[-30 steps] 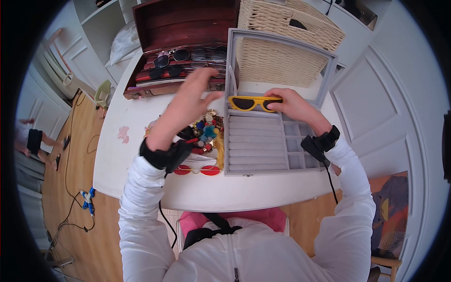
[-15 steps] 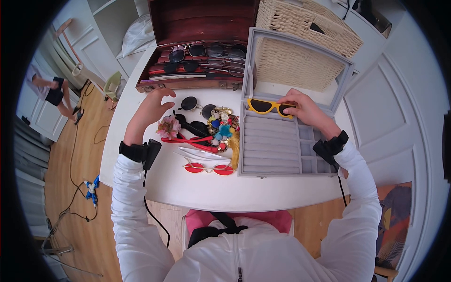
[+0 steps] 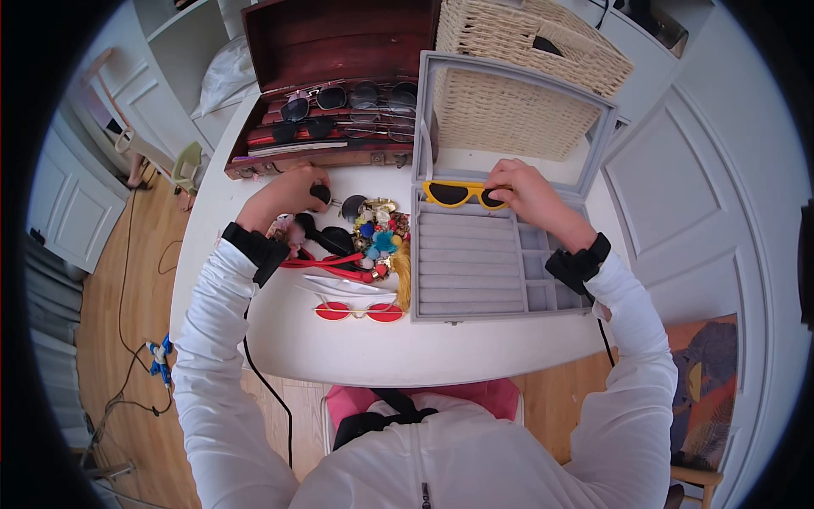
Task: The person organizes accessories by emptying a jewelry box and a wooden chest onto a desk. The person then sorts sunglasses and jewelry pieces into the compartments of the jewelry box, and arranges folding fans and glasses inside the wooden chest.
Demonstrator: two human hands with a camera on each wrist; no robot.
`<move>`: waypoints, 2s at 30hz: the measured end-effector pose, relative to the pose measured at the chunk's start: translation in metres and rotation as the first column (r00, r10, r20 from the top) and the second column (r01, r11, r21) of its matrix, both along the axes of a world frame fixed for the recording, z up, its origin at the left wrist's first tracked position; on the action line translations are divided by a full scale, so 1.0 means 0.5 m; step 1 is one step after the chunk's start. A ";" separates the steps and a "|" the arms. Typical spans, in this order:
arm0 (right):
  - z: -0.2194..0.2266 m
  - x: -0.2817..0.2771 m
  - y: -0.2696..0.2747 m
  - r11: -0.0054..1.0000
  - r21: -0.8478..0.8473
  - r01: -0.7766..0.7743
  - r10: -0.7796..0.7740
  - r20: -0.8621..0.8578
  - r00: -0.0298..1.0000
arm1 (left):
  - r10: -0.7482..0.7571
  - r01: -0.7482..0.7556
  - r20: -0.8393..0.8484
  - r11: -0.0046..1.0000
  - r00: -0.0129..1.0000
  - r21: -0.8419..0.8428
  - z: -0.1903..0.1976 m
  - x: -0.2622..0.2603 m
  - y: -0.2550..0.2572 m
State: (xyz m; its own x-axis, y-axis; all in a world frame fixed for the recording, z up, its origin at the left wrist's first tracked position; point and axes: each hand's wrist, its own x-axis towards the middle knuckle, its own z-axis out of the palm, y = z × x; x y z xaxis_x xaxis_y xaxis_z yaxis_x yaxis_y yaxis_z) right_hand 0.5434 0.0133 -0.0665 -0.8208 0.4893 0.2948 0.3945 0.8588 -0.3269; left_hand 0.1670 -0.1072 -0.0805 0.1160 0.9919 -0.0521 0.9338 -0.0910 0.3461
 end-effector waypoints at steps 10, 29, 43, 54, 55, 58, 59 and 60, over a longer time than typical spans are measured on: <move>0.000 -0.002 -0.009 0.987 -0.147 0.061 -0.050 0.080 0.996 | 0.163 -0.136 0.261 0.983 0.952 -0.120 0.032 -0.021 -0.019; 0.135 0.013 -0.054 0.762 -0.639 -0.104 -0.133 -0.311 0.941 | -0.112 -0.007 0.461 0.968 0.880 0.250 0.148 0.280 -0.002; -0.008 0.068 -0.039 0.877 -0.462 0.136 -0.173 -0.039 0.984 | -0.149 0.092 0.358 0.981 0.922 0.172 0.039 0.329 0.037; -0.017 0.054 -0.044 0.884 -0.436 0.170 -0.198 -0.019 0.980 | -0.099 0.072 0.176 0.986 0.979 0.152 0.029 0.327 0.023; -0.017 0.054 -0.044 0.884 -0.436 0.170 -0.198 -0.018 0.980 | -0.098 0.071 0.177 0.986 0.979 0.151 0.031 0.327 0.022; -0.019 0.055 -0.044 0.872 -0.461 0.164 -0.186 -0.003 0.982 | -0.087 0.068 0.200 0.993 0.976 0.101 0.033 0.326 0.021; -0.022 0.055 -0.041 0.871 -0.461 0.171 -0.190 0.005 0.982 | -0.111 0.088 0.170 0.986 0.979 0.140 0.030 0.326 0.021; -0.023 0.055 -0.039 0.870 -0.460 0.177 -0.194 0.011 0.981 | -0.134 0.109 0.137 0.978 0.981 0.181 0.030 0.325 0.021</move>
